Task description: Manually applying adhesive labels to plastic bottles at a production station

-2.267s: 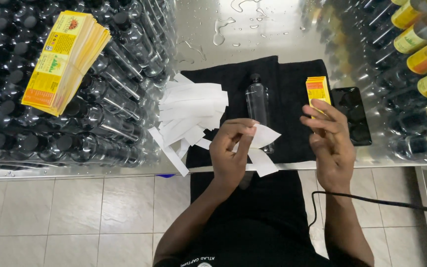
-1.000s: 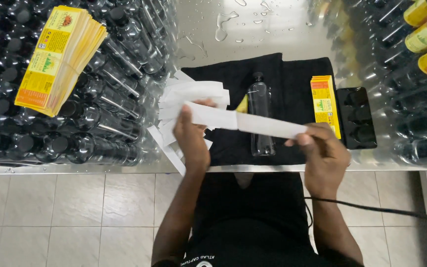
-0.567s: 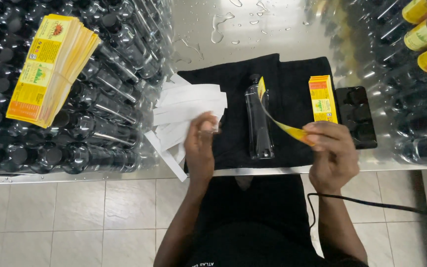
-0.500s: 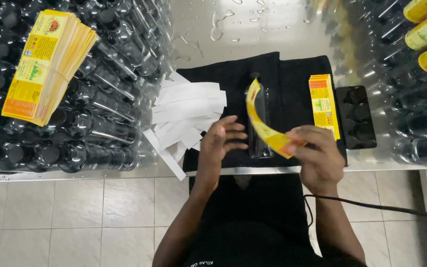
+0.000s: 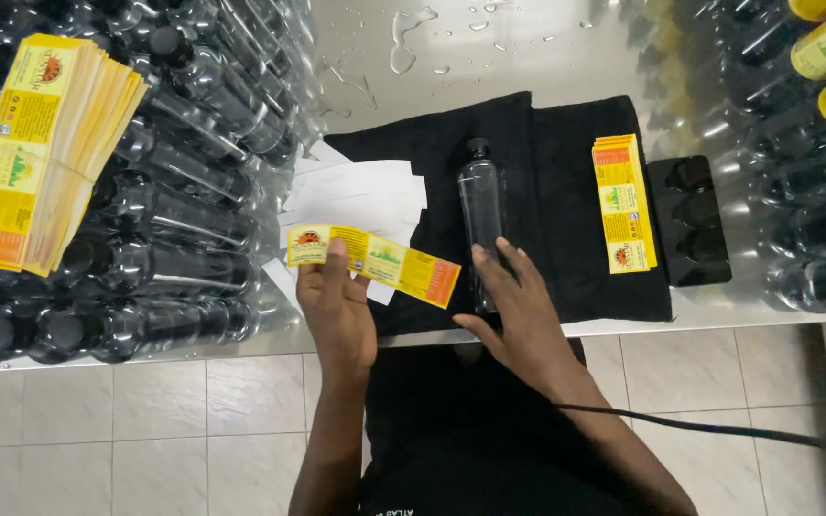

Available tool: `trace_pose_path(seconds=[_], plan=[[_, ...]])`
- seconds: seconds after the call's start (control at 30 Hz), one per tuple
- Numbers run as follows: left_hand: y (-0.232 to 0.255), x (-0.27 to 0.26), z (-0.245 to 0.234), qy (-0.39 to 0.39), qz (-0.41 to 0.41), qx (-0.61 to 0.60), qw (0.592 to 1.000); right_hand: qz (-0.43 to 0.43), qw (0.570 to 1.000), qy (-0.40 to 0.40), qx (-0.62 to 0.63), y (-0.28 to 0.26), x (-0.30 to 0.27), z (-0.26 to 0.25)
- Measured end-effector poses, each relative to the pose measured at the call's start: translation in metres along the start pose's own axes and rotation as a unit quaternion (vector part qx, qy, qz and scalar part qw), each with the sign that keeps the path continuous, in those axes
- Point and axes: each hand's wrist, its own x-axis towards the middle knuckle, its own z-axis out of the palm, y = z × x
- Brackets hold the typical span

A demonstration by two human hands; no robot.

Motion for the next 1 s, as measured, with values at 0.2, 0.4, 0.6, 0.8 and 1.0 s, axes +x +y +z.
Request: trace_pose_path(seconds=[0.2,0.4,0.6,0.8,1.0], plan=[[0.012,-0.001,0.005,0.016,0.035,-0.028,0.999,0.027,0.999,0.023,-0.032,-0.008,-0.005,0.035],[-0.012,0.000,0.009,0.010,0.016,-0.023,1.000,0.078,0.996,0.029,-0.011,-0.013,-0.002,0.028],[-0.030,-0.011,0.041,-0.014,-0.052,-0.009,0.999,0.103,0.993,0.048,0.043,0.004,-0.017,0.025],[-0.067,-0.012,0.047,-0.082,-0.095,0.007,0.992,0.137,0.987,0.030,0.083,0.016,-0.017,0.016],[-0.077,-0.017,0.043,-0.104,-0.152,-0.022,0.983,0.295,0.867,0.164,0.365,0.048,-0.027,0.025]])
